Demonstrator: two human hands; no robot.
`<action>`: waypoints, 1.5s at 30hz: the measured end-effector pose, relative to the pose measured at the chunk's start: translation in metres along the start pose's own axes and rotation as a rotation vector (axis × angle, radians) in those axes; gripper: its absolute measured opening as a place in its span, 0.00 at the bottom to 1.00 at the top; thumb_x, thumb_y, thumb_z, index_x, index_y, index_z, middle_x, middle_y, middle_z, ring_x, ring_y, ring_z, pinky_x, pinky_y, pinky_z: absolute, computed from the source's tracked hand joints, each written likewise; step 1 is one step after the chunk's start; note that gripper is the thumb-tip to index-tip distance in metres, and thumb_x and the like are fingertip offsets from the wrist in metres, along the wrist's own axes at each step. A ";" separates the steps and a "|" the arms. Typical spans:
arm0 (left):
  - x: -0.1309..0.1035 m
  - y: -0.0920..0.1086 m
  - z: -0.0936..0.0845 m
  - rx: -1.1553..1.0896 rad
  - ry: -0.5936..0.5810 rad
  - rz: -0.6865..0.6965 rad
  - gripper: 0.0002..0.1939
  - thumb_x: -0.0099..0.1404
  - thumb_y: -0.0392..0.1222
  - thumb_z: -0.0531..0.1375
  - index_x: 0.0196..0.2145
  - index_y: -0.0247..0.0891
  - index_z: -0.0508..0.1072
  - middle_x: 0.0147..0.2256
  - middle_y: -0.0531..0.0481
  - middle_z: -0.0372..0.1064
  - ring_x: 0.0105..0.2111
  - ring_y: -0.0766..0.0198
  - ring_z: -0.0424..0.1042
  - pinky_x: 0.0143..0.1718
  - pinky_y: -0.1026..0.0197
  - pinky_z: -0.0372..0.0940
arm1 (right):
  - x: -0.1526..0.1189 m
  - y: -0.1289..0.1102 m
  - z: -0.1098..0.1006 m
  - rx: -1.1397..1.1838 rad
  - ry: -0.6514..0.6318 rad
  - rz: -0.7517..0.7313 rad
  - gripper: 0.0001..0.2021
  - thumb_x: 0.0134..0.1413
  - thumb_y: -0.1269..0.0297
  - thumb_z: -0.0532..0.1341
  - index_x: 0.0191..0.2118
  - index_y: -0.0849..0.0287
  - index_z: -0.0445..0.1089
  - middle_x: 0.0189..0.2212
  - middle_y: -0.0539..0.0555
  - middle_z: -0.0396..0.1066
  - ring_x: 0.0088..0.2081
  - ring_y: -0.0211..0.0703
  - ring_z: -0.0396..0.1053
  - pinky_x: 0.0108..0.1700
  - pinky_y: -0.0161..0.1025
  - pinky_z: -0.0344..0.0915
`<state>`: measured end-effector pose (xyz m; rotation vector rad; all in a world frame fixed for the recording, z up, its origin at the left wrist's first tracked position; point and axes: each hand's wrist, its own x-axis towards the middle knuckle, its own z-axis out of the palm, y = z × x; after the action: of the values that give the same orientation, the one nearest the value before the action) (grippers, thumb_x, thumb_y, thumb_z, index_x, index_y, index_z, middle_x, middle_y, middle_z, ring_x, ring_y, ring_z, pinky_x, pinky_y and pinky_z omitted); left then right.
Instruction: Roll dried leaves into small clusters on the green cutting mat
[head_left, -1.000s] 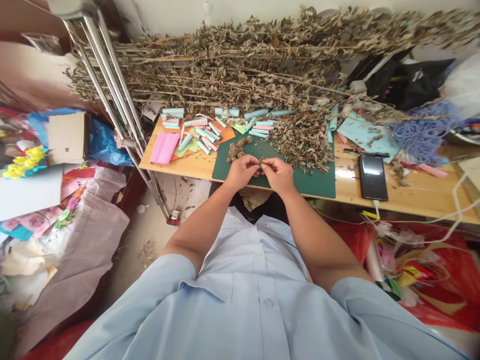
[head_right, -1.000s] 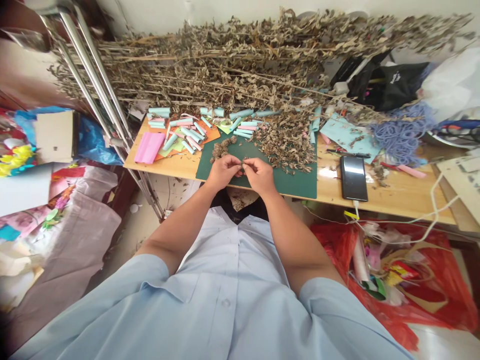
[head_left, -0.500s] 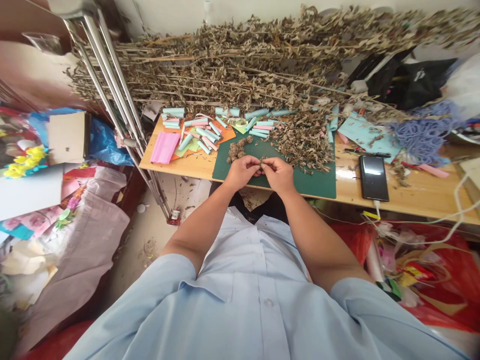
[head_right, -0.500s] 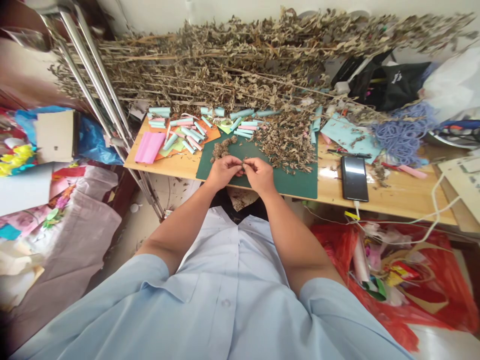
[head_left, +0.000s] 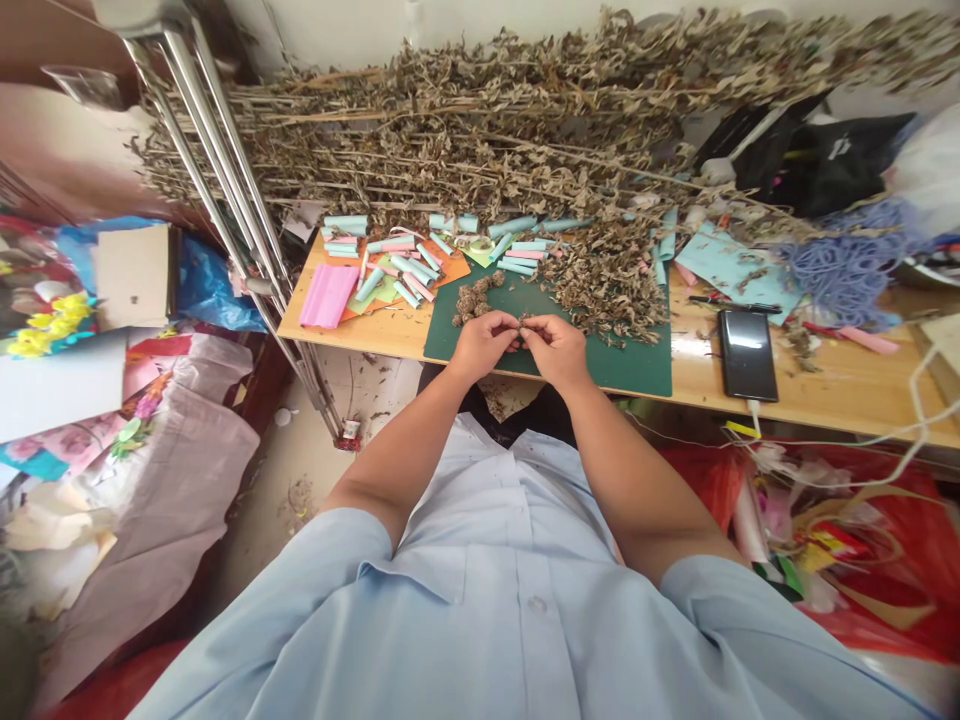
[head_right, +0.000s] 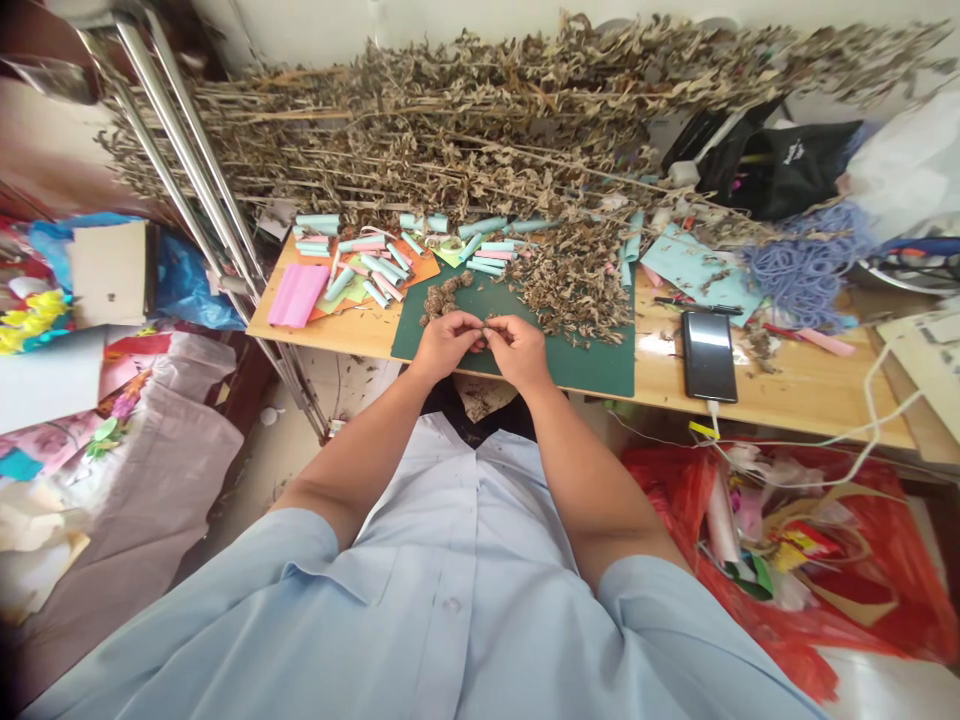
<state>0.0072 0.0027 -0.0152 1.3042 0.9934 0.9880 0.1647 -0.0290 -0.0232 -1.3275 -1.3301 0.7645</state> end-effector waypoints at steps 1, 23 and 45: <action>0.000 0.000 0.000 0.003 0.001 0.003 0.04 0.61 0.35 0.63 0.36 0.34 0.75 0.28 0.53 0.74 0.27 0.68 0.76 0.33 0.65 0.73 | 0.000 0.000 0.000 0.000 -0.002 0.000 0.10 0.56 0.57 0.66 0.40 0.57 0.77 0.32 0.53 0.79 0.31 0.45 0.76 0.38 0.44 0.75; -0.003 0.000 -0.001 0.019 -0.025 0.019 0.05 0.63 0.38 0.64 0.37 0.36 0.74 0.28 0.54 0.73 0.28 0.69 0.75 0.31 0.66 0.72 | -0.001 -0.002 -0.002 -0.036 -0.028 -0.014 0.09 0.59 0.57 0.64 0.40 0.55 0.77 0.34 0.53 0.79 0.33 0.45 0.76 0.38 0.43 0.75; -0.003 0.002 -0.001 0.019 -0.030 0.020 0.05 0.63 0.38 0.63 0.37 0.35 0.73 0.28 0.53 0.73 0.28 0.69 0.75 0.31 0.66 0.72 | -0.001 -0.008 -0.004 -0.085 -0.029 -0.018 0.10 0.58 0.57 0.64 0.40 0.55 0.78 0.33 0.53 0.79 0.34 0.45 0.76 0.39 0.43 0.74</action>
<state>0.0050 0.0008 -0.0132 1.3435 0.9707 0.9733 0.1657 -0.0326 -0.0152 -1.3745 -1.4089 0.7242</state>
